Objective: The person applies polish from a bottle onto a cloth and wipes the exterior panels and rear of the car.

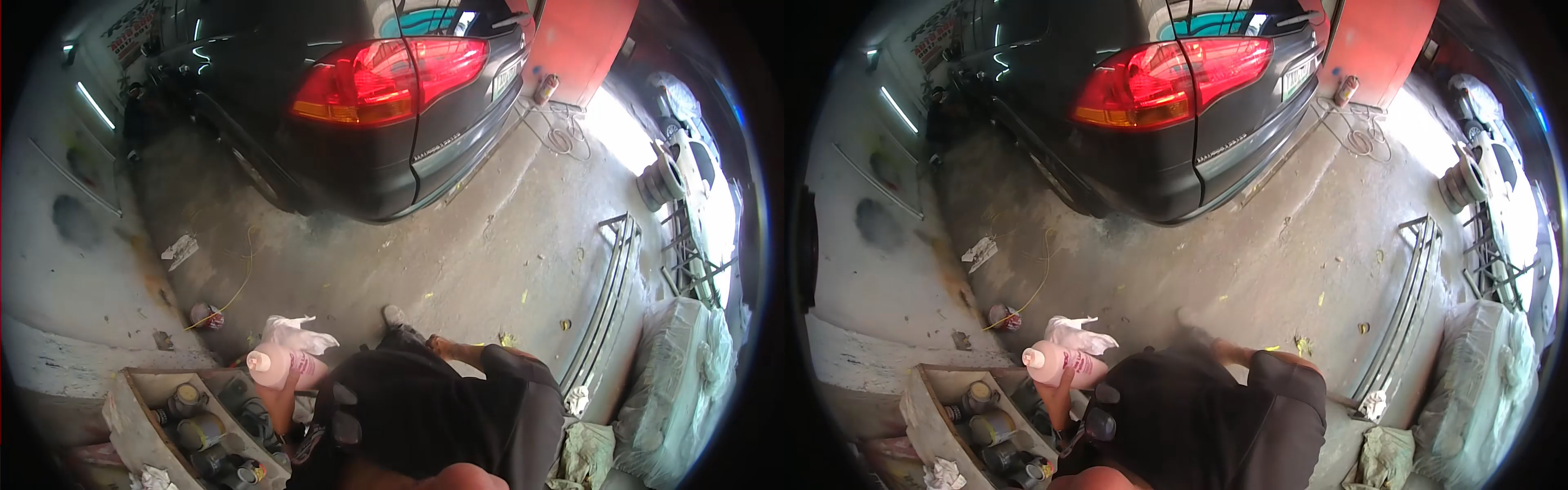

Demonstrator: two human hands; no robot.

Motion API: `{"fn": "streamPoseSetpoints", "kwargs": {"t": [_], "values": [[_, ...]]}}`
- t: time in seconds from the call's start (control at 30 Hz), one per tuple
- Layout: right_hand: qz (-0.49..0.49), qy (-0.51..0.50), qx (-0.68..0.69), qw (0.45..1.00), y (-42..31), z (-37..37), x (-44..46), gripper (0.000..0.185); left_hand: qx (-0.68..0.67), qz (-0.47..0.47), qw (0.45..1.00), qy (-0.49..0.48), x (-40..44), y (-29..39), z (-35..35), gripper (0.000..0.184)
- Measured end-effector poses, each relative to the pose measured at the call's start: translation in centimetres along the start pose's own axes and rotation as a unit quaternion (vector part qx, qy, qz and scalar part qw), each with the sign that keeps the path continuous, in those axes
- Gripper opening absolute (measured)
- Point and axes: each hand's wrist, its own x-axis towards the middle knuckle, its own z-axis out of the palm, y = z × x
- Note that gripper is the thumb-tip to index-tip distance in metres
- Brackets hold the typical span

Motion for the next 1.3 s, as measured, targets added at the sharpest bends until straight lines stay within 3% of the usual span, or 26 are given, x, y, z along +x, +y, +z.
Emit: {"fn": "streamPoseSetpoints", "kwargs": {"t": [0.07,0.17,0.2,0.23,0.27,0.53,0.93,1.03,1.07,1.17,1.3], "values": [[0.049,-0.018,0.031,0.998,-5.8,-3.7,-3.5,0.04,0.029,0.015,0.999,-0.011,0.1,0.6,-0.4,0.073],[-0.088,0.096,0.007,0.991,-4.6,-1.6,-2.8,0.037,0.046,-0.014,0.998,-0.034,-0.2,0.7,-1.2,0.07],[-0.058,0.064,0.092,0.992,-4.4,-0.6,-1.9,0.037,0.05,-0.014,0.998,-0.045,0.0,1.3,-1.1,0.069],[-0.087,0.07,0.16,0.981,-4.0,0.4,-1.8,0.038,0.053,-0.012,0.997,-0.056,0.4,1.7,-1.0,0.068],[-0.086,0.073,0.169,0.979,-4.3,0.8,-1.4,0.038,0.059,-0.005,0.997,-0.057,0.5,1.9,-0.9,0.067],[-0.066,0.082,0.082,0.991,-6.5,2.3,2.8,0.036,0.067,0.023,0.996,-0.057,0.2,2.5,0.2,0.063],[-0.12,0.077,0.004,0.99,-6.7,2.5,5.2,0.034,0.078,-0.031,0.996,-0.003,-1.5,5.4,-0.2,0.041],[-0.133,0.064,-0.023,0.989,-6.5,1.8,5.6,0.034,0.012,-0.032,0.999,-0.004,-1.2,5.8,0.4,0.047],[-0.135,0.059,-0.031,0.989,-6.5,1.7,6.0,0.034,0.009,-0.019,1.0,-0.013,-1.2,4.3,-0.2,0.057],[-0.142,0.047,-0.058,0.987,-6.0,1.6,6.7,0.033,0.06,0.0,0.998,-0.03,-0.8,3.6,-0.4,0.065],[-0.152,0.037,-0.088,0.984,-4.9,1.2,8.2,0.032,0.06,0.034,0.998,0.01,-0.7,5.7,0.8,0.055]]}}
